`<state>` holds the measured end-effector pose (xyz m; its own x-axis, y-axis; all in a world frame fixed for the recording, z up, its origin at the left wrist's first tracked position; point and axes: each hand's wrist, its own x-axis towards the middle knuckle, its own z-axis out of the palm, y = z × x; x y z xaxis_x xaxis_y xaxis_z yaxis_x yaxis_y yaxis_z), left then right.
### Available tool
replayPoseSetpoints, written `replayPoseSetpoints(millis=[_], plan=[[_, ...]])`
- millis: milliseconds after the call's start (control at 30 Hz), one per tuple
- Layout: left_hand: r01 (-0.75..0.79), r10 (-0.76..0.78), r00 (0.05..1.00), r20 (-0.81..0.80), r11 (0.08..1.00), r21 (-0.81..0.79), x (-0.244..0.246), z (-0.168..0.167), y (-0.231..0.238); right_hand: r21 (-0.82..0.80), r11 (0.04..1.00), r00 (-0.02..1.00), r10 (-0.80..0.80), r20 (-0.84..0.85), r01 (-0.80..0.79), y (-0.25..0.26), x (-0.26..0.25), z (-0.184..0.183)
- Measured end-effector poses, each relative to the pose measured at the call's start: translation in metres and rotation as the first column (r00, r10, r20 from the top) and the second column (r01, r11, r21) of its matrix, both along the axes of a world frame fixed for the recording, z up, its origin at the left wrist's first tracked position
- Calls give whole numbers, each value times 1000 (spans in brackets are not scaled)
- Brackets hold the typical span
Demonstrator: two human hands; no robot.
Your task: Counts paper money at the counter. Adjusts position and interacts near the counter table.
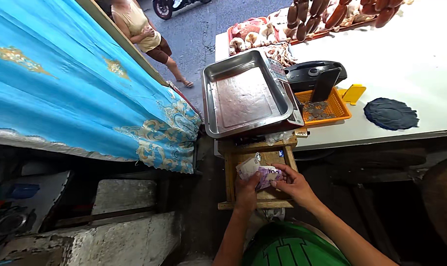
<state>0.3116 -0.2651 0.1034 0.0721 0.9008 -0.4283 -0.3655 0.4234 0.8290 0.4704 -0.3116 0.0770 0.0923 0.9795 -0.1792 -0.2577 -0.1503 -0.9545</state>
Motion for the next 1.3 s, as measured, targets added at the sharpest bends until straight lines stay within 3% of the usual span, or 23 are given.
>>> replayPoseSetpoints(millis=[67,267,333,400,500,567,700,800,900,1000,1067,1167,1300], plan=[[11,-9,1000,27,998,-57,3,1,5,-35,999,1000,-15,-1,15,0,0,-5],[23,5,947,322,996,-83,3,-9,26,159,987,998,8,62,-17,-1,5,-20],[51,-42,969,242,998,-29,4,-7,28,138,990,996,4,84,-15,0,3,-17],[174,-183,981,63,976,127,0,-11,24,89,996,995,-12,97,3,0,3,-16],[400,-334,895,-295,894,202,-7,0,10,-27,998,993,-55,104,58,0,4,-13],[470,-369,837,-403,863,184,-7,8,8,-72,993,991,-87,106,95,5,2,-10],[154,-148,962,-230,988,11,8,-10,6,-95,983,978,-142,155,158,8,-4,-14],[12,-13,998,-55,1000,-20,11,-9,10,-55,985,971,-151,184,163,10,-6,-13],[14,-5,995,97,996,-89,8,0,15,11,992,974,-122,191,123,10,-2,-10],[-40,64,989,131,983,-179,7,1,18,145,987,987,-86,136,66,3,3,-19],[-78,110,972,206,984,-159,5,-2,24,187,982,993,-55,102,35,4,6,-24],[-34,55,920,387,998,-59,0,-9,27,163,987,996,-2,95,-14,4,6,-24],[33,-43,974,221,998,49,-4,-8,27,167,983,994,66,85,-79,5,9,-26]])
